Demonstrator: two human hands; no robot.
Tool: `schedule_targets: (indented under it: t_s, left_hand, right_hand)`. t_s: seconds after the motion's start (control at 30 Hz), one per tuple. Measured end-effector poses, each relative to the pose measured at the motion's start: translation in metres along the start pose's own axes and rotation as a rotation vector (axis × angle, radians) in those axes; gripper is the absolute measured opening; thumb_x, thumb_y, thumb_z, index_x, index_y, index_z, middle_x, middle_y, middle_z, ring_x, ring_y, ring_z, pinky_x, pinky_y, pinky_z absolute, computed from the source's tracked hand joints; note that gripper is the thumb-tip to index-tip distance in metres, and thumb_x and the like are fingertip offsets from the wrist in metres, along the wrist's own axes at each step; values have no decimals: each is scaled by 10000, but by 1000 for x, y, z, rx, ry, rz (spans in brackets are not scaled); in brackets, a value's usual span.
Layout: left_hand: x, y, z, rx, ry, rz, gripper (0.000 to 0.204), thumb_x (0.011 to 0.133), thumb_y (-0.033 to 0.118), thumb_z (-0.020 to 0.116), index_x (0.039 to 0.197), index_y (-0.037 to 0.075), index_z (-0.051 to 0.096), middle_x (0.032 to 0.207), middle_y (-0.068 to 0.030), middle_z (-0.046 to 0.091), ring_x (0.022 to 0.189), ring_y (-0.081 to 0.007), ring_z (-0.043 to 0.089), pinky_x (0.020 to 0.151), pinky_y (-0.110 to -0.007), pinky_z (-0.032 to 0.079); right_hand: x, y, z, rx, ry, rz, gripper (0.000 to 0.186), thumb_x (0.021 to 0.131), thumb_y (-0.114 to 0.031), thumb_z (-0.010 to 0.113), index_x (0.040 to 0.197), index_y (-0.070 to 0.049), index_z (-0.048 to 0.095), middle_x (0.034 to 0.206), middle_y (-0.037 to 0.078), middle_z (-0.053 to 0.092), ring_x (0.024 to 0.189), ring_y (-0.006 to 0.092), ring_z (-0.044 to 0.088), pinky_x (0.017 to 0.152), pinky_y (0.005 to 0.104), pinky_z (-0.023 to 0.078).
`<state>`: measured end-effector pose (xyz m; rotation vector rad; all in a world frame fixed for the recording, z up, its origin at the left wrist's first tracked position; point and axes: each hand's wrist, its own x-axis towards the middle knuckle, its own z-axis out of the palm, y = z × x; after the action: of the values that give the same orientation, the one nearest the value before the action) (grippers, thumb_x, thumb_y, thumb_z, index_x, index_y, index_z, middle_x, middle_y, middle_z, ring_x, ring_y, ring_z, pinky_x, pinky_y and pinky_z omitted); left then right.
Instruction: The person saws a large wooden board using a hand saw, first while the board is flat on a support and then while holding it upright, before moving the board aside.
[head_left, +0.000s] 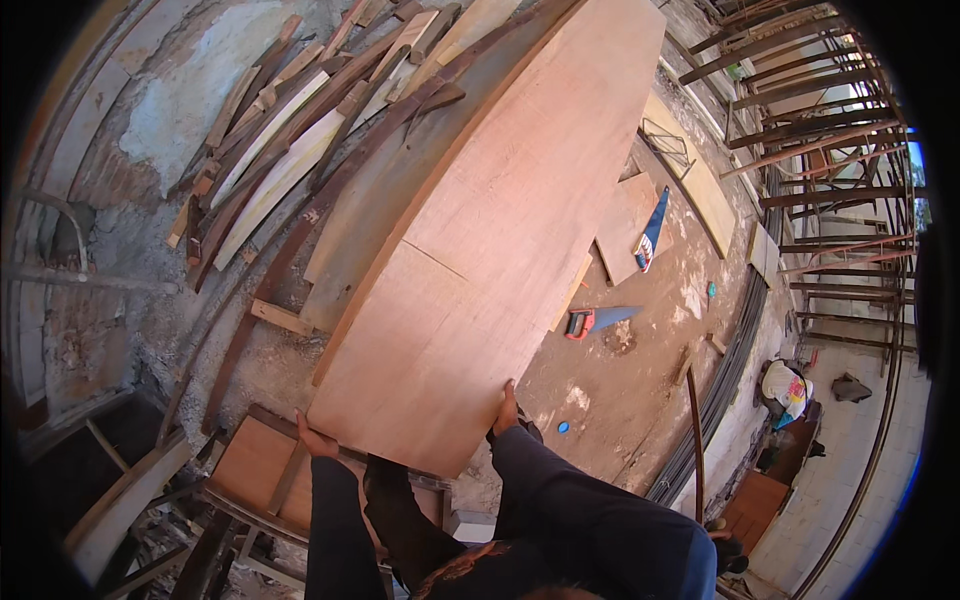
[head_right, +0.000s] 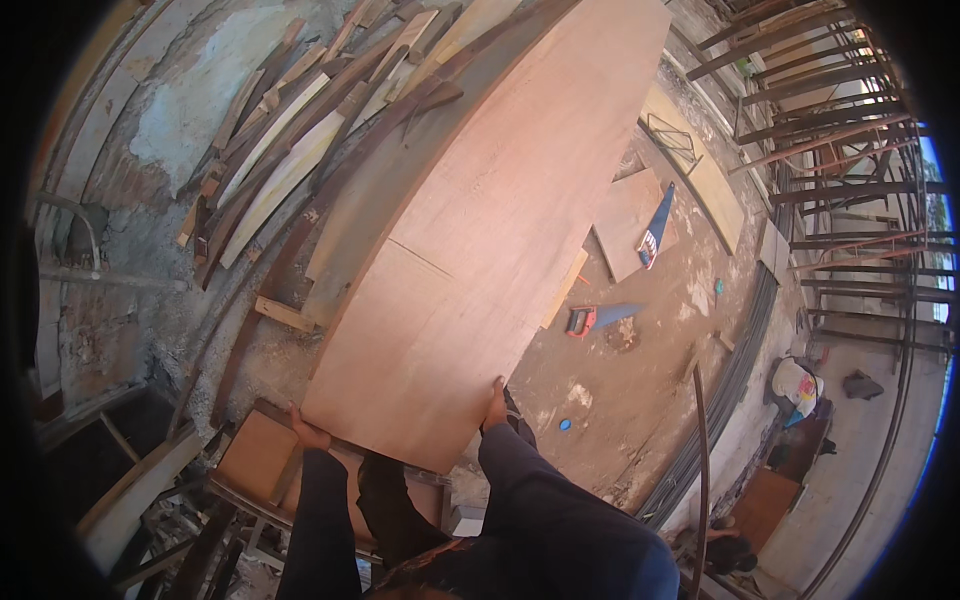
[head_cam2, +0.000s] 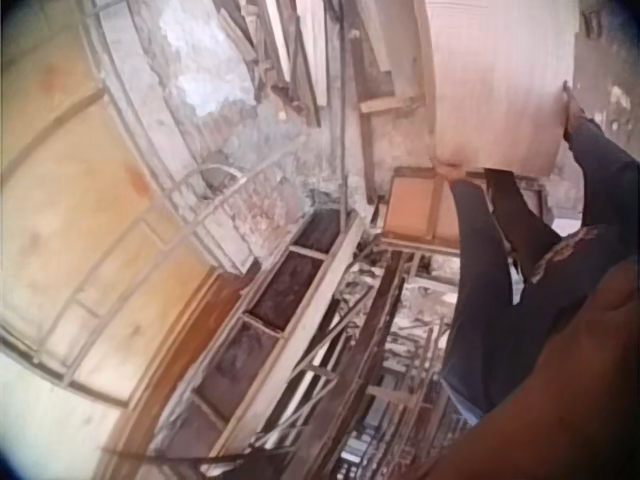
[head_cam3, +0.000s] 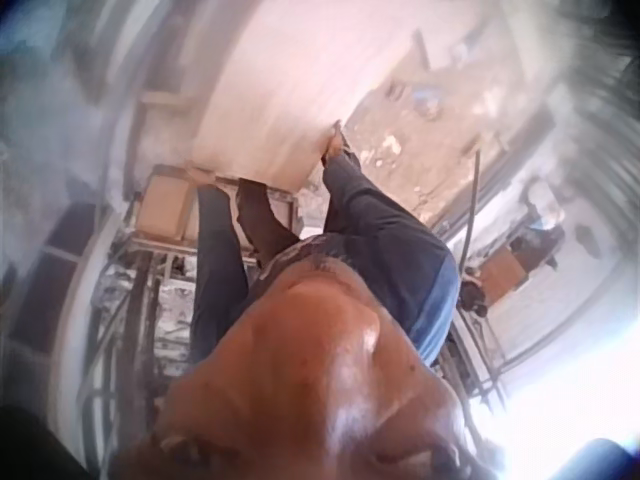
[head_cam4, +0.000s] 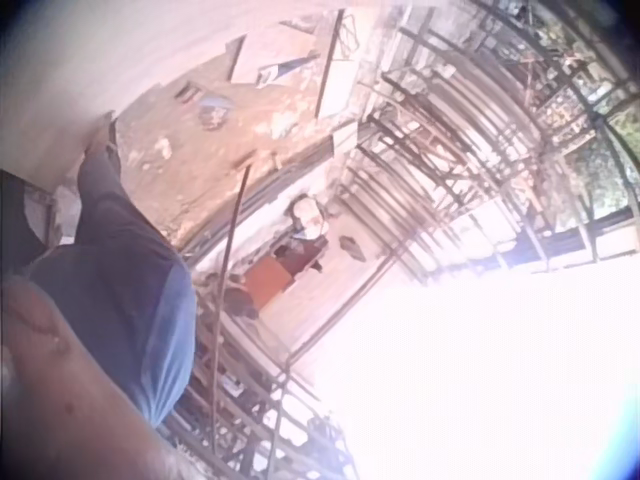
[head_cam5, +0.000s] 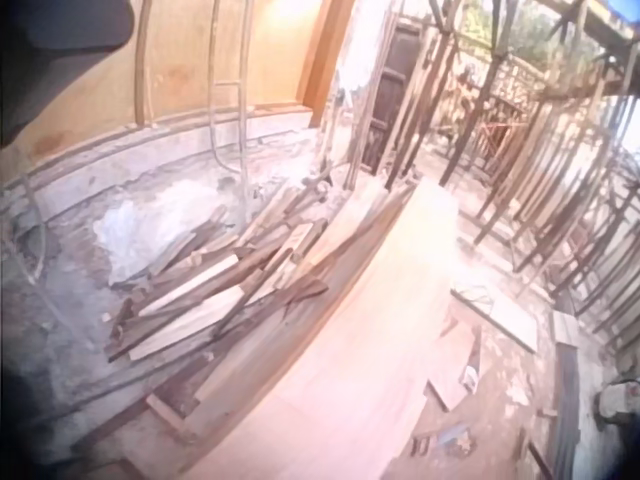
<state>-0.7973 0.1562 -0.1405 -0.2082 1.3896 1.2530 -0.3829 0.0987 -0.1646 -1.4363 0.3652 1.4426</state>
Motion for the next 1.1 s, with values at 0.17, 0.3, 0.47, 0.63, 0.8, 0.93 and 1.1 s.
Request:
schedule_targets:
  t_s: [0.17,0.3,0.47,0.63,0.8,0.93,1.1]
  left_hand:
    - [7,11,19,62,39,-79,655,970,532,526,1387,27,542,1365,-138,605,1249,-315,563,1056,-421,443]
    - [-27,25,41,20,41,-9,640,957,511,487,1356,16,558,1348,-139,614,1215,-313,581,1041,-421,451]
    - [-46,107,79,112,6,151,634,961,527,432,1314,24,588,1346,-132,614,1227,-301,576,1086,-411,406]
    - [-73,228,125,83,-126,297,657,945,528,484,1340,8,562,1378,-149,595,1224,-302,575,1060,-408,425]
    - [-169,309,200,171,-123,517,649,933,521,507,1313,-2,564,1353,-157,604,1230,-304,571,1048,-408,427]
    - [-241,329,248,204,-52,667,641,924,493,530,1276,-42,561,1323,-183,596,1177,-319,593,1004,-420,455]
    - [-257,303,235,278,-9,780,618,932,456,511,1221,-86,574,1245,-211,597,1078,-315,615,922,-443,489]
  right_hand:
    - [-26,-21,26,-244,179,-10,864,1013,-677,366,1493,42,376,1366,237,575,1235,349,588,1045,419,485]
    - [-47,-30,24,-487,114,-152,920,960,-708,442,1372,113,489,1253,272,633,1166,350,631,955,409,514]
    - [-92,-32,90,-529,295,-416,984,886,-745,548,1242,171,597,1155,302,678,1120,375,654,921,405,511]
    - [-146,-50,187,-585,397,-326,1104,761,-821,626,1148,213,622,1158,360,656,1134,437,636,981,442,481]
    - [-172,-61,244,-403,231,-214,1171,746,-839,623,1188,245,576,1229,391,606,1212,439,590,1039,430,450]
    - [-162,-50,276,-204,93,-110,1233,798,-811,596,1387,251,380,1475,381,410,1413,393,411,1167,438,325]
    - [-127,-41,280,-74,-193,-37,1136,877,-774,538,1495,150,307,1572,294,332,1464,367,339,1187,434,293]
